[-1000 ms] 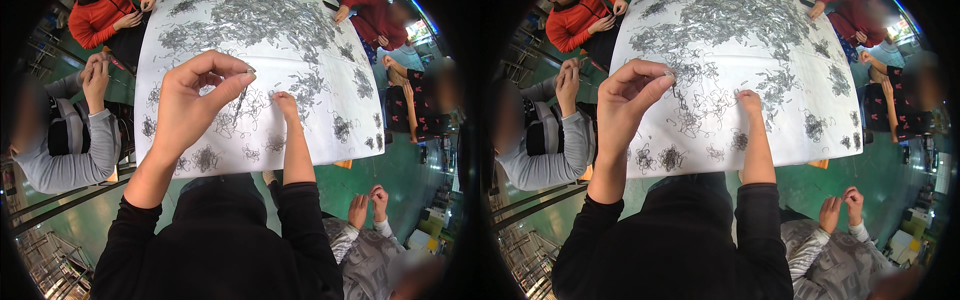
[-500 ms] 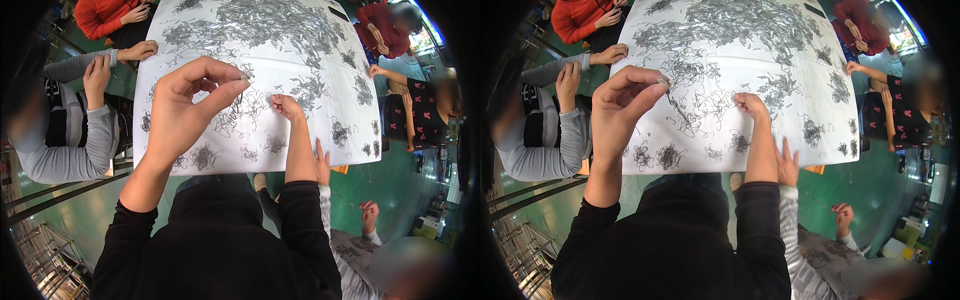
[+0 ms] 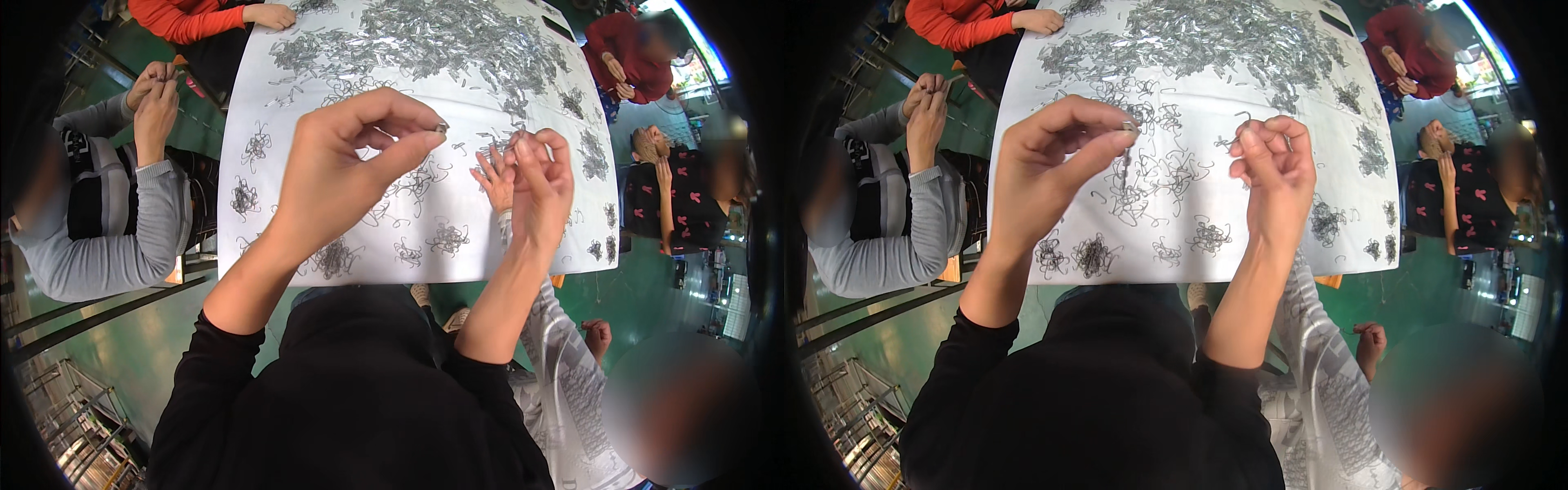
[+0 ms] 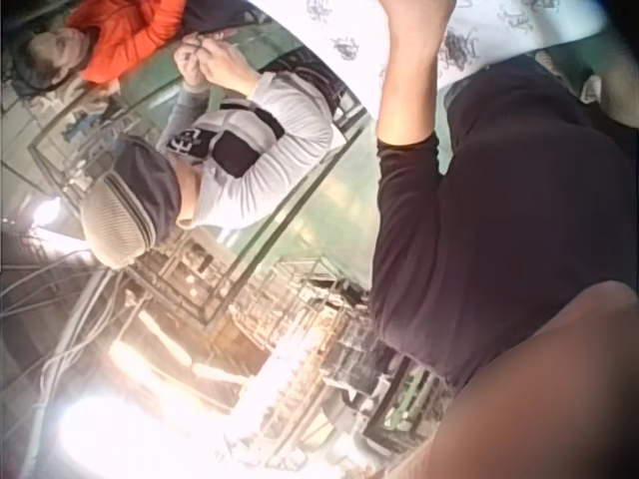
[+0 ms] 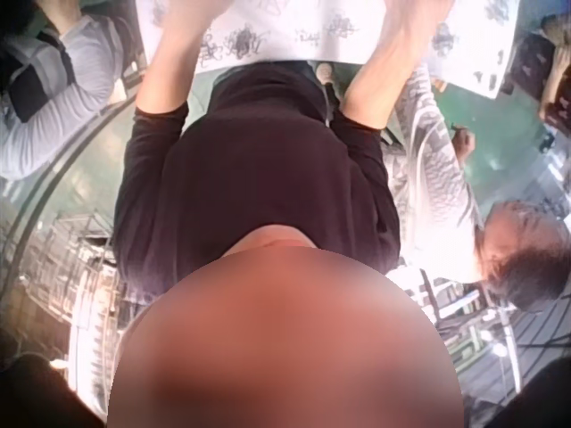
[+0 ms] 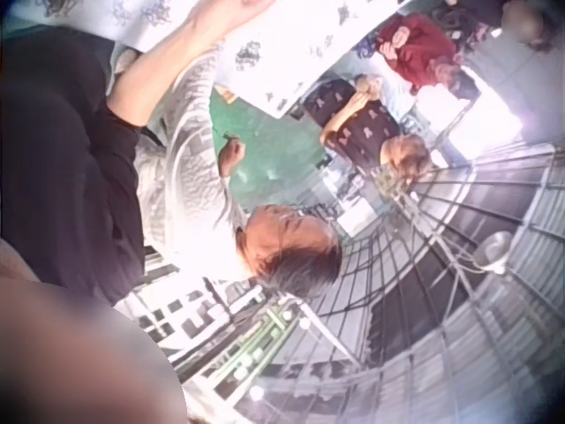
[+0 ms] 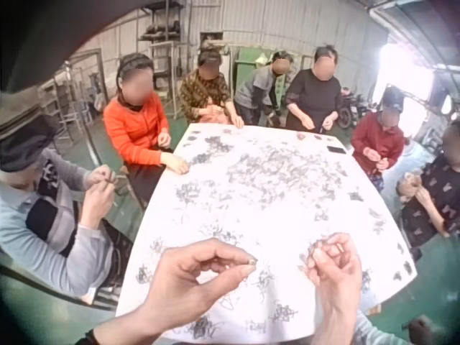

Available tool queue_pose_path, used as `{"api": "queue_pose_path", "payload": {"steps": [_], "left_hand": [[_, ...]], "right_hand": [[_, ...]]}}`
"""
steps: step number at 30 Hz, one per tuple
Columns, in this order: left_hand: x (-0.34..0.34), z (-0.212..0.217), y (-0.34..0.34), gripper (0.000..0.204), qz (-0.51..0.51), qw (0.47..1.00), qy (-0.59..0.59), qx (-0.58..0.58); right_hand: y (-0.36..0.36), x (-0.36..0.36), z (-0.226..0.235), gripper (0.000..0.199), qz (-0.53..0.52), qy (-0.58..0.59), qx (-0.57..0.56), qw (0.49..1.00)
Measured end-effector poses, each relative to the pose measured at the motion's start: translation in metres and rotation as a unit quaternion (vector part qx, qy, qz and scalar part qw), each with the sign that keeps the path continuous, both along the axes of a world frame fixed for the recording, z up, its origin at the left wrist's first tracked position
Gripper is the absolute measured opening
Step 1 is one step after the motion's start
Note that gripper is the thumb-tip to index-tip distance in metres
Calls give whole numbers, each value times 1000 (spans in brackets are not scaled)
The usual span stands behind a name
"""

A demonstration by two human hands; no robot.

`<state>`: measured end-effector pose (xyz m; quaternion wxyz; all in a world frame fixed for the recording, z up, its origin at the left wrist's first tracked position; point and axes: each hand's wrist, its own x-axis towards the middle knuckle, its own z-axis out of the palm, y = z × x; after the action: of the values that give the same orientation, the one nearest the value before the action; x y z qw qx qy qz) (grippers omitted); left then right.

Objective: The person repeatedly picks up small metal paperclips from a large white board and links them together by hand to form a chain. The person occasionally lifts the growing chain and places it on a nearby metal frame. Other people are also working on the same board, performing similar actions.

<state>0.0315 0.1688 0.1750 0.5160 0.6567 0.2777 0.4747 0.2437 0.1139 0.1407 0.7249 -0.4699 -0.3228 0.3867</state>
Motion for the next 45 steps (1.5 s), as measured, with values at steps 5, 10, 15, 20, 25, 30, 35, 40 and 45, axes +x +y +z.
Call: {"api": "queue_pose_path", "payload": {"steps": [5, 10, 15, 20, 25, 30, 35, 40, 45], "left_hand": [[15, -1, -1, 12, -28, 1000, 3, 5], [28, 4, -4, 15, -45, 998, 19, 34], [53, 6, -9, 19, -15, 991, -6, 136], [83, -37, 9, 25, 5, 991, -31, 131], [147, -155, 91, 17, 23, 982, 183, 29], [202, -249, 112, 16, -13, 891, 453, -4], [227, -280, 106, 18, 19, 833, 534, 142], [224, -281, 112, 19, -69, 851, 513, 89], [198, -256, 130, 20, -51, 921, 383, -48]], "right_hand": [[-24, -51, 44, 30, -8, -28, 55, 998], [-26, -58, 53, 24, -47, -29, 85, 995], [-26, -53, 52, 20, -144, -83, 94, 982], [-30, -39, 56, 18, -222, -123, 152, 955], [-37, -15, 67, 23, -238, -118, 155, 951], [-37, 1, 70, 28, -270, -128, 129, 945], [-37, 13, 65, 28, -272, -111, 109, 950], [-38, 19, 58, 28, -264, -117, 111, 951], [-41, 15, 52, 25, -252, -120, 121, 953]]}}
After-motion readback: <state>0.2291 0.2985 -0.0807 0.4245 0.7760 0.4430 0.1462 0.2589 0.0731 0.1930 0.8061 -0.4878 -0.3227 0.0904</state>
